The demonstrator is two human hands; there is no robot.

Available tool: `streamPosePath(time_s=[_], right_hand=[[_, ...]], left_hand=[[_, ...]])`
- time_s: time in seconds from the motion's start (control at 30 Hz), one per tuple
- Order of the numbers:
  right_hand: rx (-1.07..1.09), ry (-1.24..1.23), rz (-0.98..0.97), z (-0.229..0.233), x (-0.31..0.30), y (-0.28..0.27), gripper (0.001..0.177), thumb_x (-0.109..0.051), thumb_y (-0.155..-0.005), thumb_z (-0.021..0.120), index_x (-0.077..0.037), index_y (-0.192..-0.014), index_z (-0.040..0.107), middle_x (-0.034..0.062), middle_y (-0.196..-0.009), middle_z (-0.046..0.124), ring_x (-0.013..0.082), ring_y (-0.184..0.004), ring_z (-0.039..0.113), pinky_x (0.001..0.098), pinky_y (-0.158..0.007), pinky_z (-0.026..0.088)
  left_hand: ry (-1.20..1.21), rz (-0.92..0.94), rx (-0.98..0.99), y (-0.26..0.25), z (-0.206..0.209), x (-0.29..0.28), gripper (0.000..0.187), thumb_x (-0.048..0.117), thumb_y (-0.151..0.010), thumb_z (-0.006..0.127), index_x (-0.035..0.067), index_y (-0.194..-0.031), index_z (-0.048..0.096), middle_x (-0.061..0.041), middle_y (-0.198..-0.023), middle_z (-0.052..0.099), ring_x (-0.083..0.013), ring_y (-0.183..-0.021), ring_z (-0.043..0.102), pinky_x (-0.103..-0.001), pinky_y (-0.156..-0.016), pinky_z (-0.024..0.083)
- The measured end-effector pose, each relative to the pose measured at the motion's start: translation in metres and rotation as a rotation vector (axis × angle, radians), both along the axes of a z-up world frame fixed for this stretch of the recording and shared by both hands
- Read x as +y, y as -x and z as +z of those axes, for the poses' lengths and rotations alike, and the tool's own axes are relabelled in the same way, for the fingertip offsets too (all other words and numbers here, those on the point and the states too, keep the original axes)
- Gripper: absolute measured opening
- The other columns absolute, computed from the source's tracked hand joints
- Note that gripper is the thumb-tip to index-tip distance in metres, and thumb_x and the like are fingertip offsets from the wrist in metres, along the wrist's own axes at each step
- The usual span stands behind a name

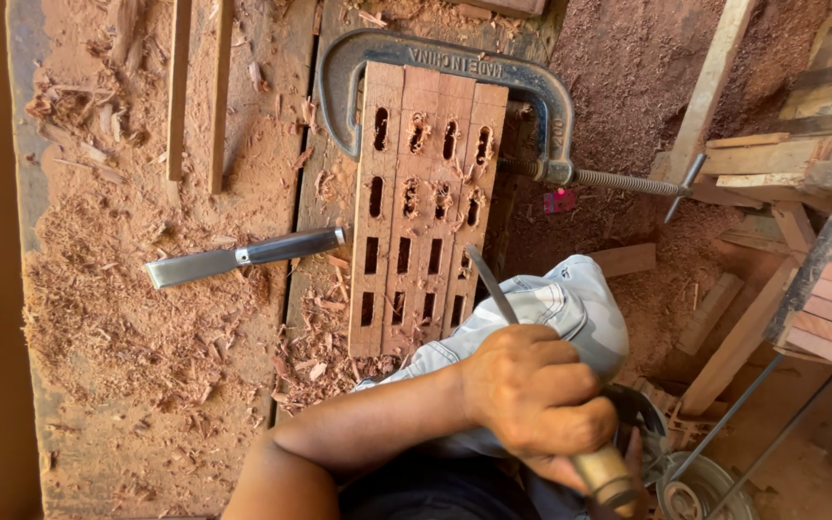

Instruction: The person sits on the floor and uses a hammer and chisel to carve a piece of wood clamped to a workbench. They repeatedly strike the chisel to remove wood shavings and shape the material.

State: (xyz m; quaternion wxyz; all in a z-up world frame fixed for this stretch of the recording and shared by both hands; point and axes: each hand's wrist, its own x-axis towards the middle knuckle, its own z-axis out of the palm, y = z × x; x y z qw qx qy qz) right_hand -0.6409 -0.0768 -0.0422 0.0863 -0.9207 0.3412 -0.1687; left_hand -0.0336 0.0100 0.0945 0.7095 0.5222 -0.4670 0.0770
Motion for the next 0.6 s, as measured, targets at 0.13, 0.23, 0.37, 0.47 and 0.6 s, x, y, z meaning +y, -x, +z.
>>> streamPosePath(time_s=[0.13, 0.23, 0.37, 0.47, 0.6], right_hand=[[0.396, -0.148, -0.322, 0.078, -0.017, -0.157, 0.057, -0.015, -0.094, 0.066, 0.004, -0.146, 0.053, 0.0243, -0.080, 0.070, 0.0345, -0.062, 0.066, 0.0428, -0.059, 0.055], [0.754, -0.288, -0.628, 0.111, -0.013, -0.196, 0.079, -0.034, -0.093, 0.067, -0.008, -0.164, 0.044, 0.0264, -0.084, 0.075, 0.0387, -0.064, 0.073, 0.0427, -0.052, 0.053], [0.894, -0.290, -0.677, 0.103, -0.021, -0.186, 0.081, -0.042, -0.094, 0.063, -0.014, -0.166, 0.040, 0.0251, -0.119, 0.073, 0.0469, -0.090, 0.074, 0.0490, -0.070, 0.056], [0.850, -0.182, -0.609, 0.093, -0.021, -0.167, 0.080, -0.041, -0.092, 0.067, -0.012, -0.164, 0.046, 0.0250, -0.116, 0.075, 0.0451, -0.087, 0.074, 0.0470, -0.068, 0.057], [0.685, -0.254, -0.654, 0.104, -0.013, -0.180, 0.082, -0.031, -0.089, 0.073, -0.014, -0.164, 0.047, 0.0282, -0.102, 0.075, 0.0451, -0.080, 0.072, 0.0481, -0.063, 0.054]], left_hand=[[0.098, 0.024, 0.002, -0.007, -0.004, 0.017, 0.040, 0.046, -0.104, 0.044, 0.011, -0.088, 0.053, 0.002, -0.068, 0.049, -0.0124, -0.049, 0.047, -0.033, -0.044, 0.048], [0.169, -0.032, 0.053, -0.019, -0.002, 0.033, 0.040, 0.038, -0.108, 0.039, 0.009, -0.086, 0.054, -0.001, -0.068, 0.052, -0.0146, -0.049, 0.047, -0.035, -0.046, 0.046], [0.272, -0.171, 0.100, -0.032, -0.009, 0.044, 0.040, 0.034, -0.108, 0.042, 0.004, -0.086, 0.057, -0.007, -0.070, 0.056, -0.0191, -0.049, 0.047, -0.037, -0.047, 0.042], [0.212, -0.192, 0.090, -0.032, -0.004, 0.043, 0.040, 0.038, -0.105, 0.044, 0.007, -0.082, 0.055, -0.002, -0.067, 0.051, -0.0160, -0.048, 0.047, -0.036, -0.046, 0.047], [0.173, -0.205, 0.079, -0.030, 0.001, 0.033, 0.042, 0.043, -0.101, 0.050, 0.007, -0.080, 0.057, -0.002, -0.068, 0.045, -0.0184, -0.049, 0.044, -0.038, -0.046, 0.042]])
